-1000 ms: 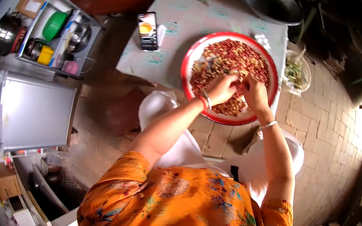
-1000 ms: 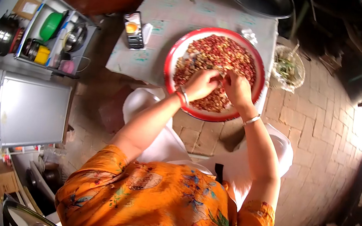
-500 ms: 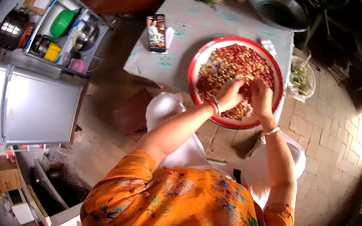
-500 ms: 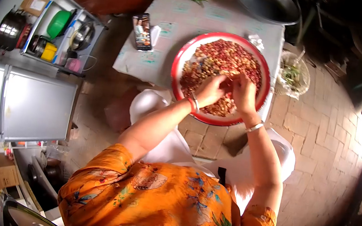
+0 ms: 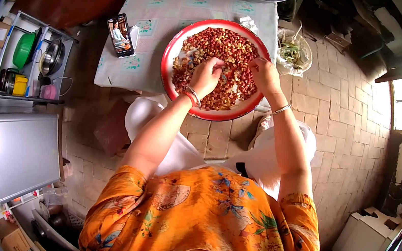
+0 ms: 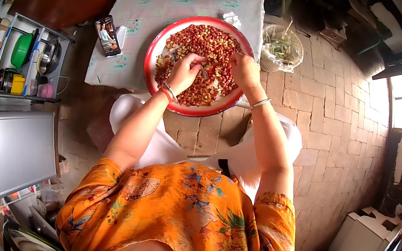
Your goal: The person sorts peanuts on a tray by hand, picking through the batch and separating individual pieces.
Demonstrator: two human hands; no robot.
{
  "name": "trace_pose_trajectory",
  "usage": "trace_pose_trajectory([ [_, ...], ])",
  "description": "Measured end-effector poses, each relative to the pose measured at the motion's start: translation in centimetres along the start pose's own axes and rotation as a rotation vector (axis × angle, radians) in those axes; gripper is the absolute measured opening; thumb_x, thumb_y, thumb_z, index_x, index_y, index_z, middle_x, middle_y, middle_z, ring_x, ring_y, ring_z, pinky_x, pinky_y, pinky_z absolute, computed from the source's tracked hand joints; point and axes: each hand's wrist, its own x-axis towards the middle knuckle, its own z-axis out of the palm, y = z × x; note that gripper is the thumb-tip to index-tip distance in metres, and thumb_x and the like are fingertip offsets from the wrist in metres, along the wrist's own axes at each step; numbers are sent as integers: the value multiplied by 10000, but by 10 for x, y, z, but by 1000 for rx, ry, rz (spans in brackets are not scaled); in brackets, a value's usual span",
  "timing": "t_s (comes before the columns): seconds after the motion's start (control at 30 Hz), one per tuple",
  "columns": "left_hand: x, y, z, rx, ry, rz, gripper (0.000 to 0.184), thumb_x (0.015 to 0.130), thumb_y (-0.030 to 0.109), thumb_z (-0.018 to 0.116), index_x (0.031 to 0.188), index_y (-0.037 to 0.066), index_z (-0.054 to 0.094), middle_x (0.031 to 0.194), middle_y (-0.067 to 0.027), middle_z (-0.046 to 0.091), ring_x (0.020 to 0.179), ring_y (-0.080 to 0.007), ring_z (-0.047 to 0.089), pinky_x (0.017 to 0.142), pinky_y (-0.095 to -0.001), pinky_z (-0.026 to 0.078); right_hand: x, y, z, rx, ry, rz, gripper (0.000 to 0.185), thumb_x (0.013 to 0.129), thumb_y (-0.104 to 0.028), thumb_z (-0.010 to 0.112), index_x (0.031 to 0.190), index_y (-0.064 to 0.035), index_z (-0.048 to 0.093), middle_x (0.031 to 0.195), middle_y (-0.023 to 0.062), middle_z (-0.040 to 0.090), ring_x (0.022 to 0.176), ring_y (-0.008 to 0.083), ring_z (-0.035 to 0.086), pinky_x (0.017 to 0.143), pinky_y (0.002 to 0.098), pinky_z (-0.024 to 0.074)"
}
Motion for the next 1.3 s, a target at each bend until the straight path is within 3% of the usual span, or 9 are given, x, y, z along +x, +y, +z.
trace_pose_trajectory([
  [0.13,-3,9,-1,280,4,224,260,814,-42,563,1067,3,602,1039,-133,627,966,-291,621,869,-369,498,-6,-6,3,-118,-61,-36,127,834,-198,583,838,-88,646,953,118,645,844,333,642,735,452,517],
  [0.37,-9,17,-2,505,-196,245,291,780,-64,517,1059,-7,578,1086,-164,581,1005,-335,586,862,-392,500,-8,-21,12,-265,-131,7,239,829,-277,652,893,-49,621,988,141,640,860,337,644,744,450,521],
  [0.57,-4,19,-13,318,-68,132,196,829,-17,513,995,24,608,994,-155,646,918,-342,630,784,-415,520,-4,-11,23,-249,-144,-16,209,847,-232,630,904,-34,594,914,161,640,857,360,634,730,472,507],
  [0.67,5,11,-22,255,7,122,168,876,8,532,1005,40,635,970,-147,681,909,-328,656,784,-382,526,0,-14,22,-75,82,-53,132,829,-155,632,860,-31,599,855,165,652,793,359,644,692,442,523],
  [0.77,11,5,-30,90,20,29,182,894,-16,507,1012,20,641,939,-146,694,869,-256,684,767,-338,535,1,-19,8,202,95,-95,149,794,-119,654,825,4,576,840,195,661,762,366,650,705,424,538],
  [0.8,14,0,-31,-6,3,28,195,912,-20,480,1025,8,637,945,-119,692,840,-188,672,734,-300,532,1,-23,5,285,81,-51,129,788,-67,649,860,18,585,776,173,666,707,315,670,660,381,539],
  [0.93,13,5,-32,-315,-166,-181,209,940,0,461,1068,6,625,996,-63,665,819,-113,625,702,-251,506,1,-23,5,749,-57,245,96,811,-64,633,865,14,617,731,93,664,682,163,672,591,314,521],
  [1.03,11,10,-30,-387,-197,-238,215,946,10,456,1078,4,626,1001,-65,661,839,-118,626,721,-250,504,8,-7,17,679,16,226,110,810,-74,631,871,17,640,741,102,668,697,159,675,610,312,524],
  [1.3,11,11,-24,-457,-231,-245,224,963,53,445,1102,19,618,994,-48,658,854,-112,616,747,-253,499,0,-22,13,374,157,51,110,814,-115,623,876,-28,651,800,161,676,752,328,663,674,391,516],
])
